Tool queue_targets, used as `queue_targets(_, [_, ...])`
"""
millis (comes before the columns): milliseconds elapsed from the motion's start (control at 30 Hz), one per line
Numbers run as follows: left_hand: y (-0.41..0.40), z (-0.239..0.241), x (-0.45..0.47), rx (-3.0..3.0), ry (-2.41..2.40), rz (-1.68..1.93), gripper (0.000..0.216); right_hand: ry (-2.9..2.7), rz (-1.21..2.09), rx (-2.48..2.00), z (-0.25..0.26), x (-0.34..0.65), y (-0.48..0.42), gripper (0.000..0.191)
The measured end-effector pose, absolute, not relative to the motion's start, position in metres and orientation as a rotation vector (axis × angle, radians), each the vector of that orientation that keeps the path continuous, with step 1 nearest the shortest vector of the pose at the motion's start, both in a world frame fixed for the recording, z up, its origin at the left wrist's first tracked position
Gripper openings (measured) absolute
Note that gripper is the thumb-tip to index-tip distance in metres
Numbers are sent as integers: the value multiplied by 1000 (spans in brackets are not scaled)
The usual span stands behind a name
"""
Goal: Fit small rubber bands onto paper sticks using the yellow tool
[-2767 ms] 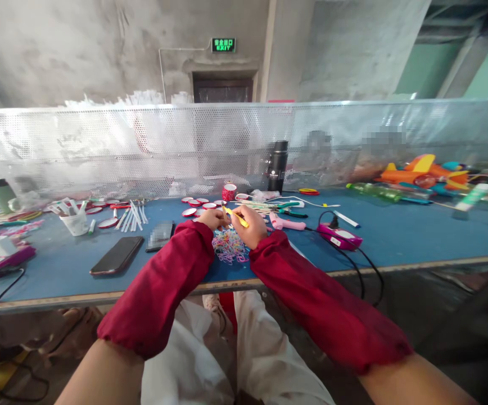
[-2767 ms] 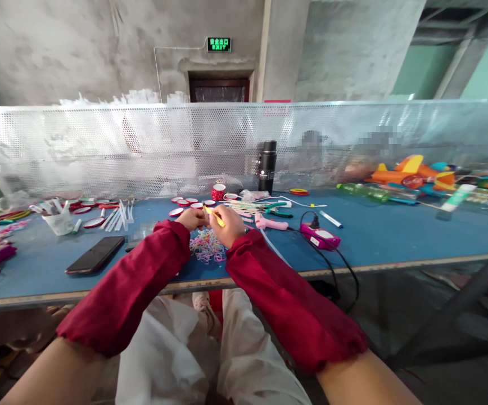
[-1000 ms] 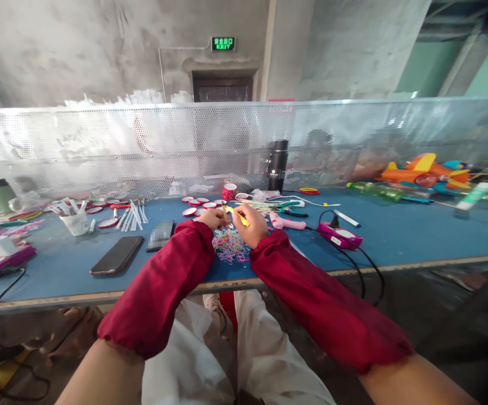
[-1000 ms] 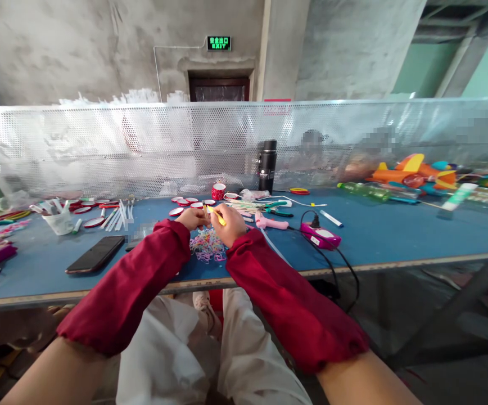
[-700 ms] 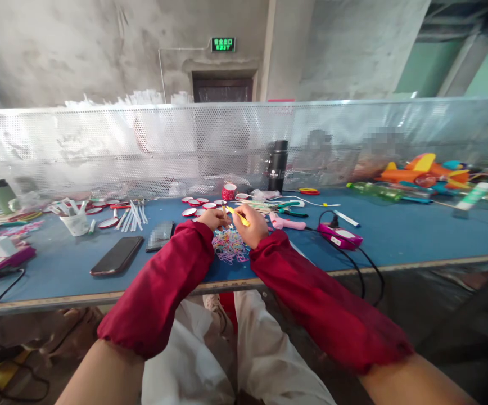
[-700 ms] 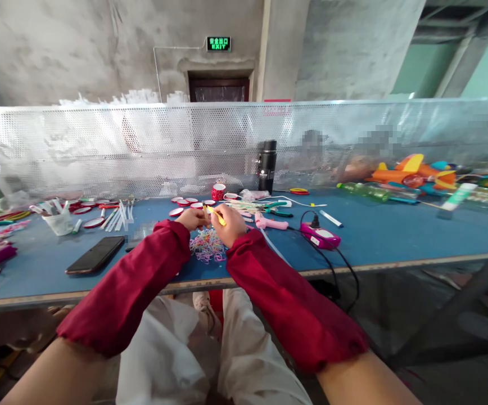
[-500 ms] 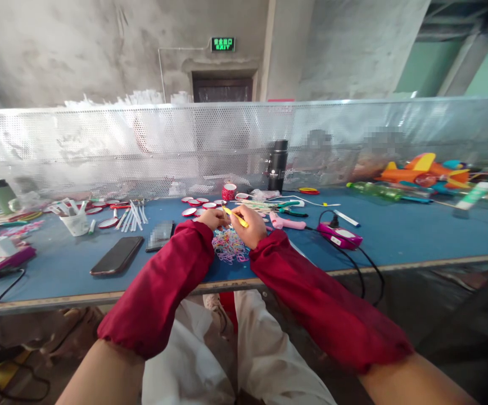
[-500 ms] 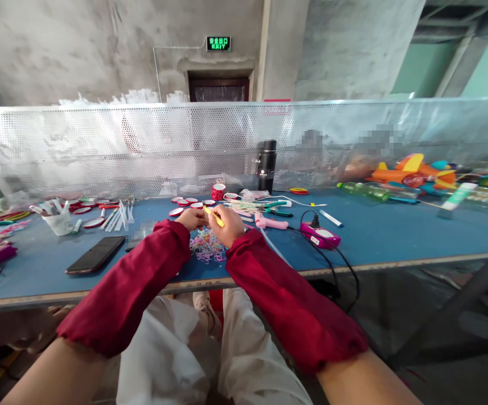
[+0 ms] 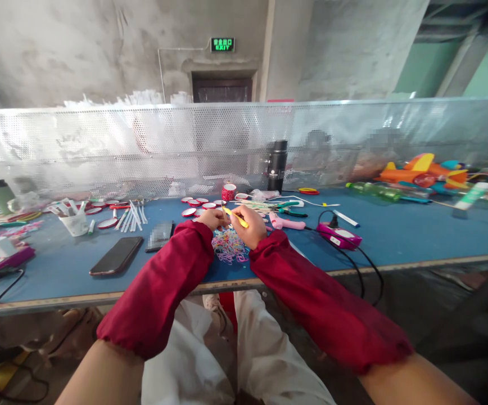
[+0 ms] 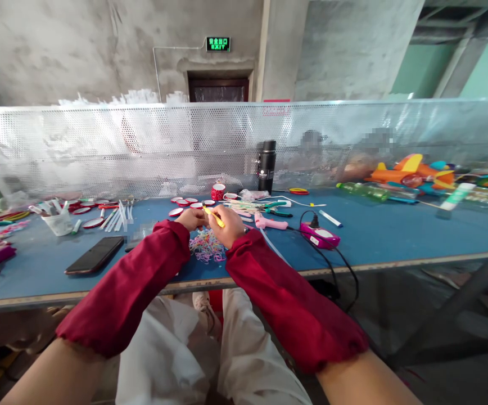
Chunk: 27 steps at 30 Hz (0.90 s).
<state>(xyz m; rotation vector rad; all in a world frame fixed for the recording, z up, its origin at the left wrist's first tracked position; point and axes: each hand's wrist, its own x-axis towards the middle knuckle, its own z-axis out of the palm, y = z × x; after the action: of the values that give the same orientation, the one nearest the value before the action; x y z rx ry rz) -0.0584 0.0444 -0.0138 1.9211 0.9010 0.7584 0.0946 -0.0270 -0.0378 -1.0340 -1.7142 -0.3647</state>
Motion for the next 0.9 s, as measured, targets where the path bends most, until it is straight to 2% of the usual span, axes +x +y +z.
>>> queue_targets(433, [43,-14,-58,1897,921,752,8,-1672,-381,-1059,-38,94,-27,11])
queue_targets(900, [43,-14,-57,1877,892,764,14,-1699,-358,-1025,-38,95,-27,12])
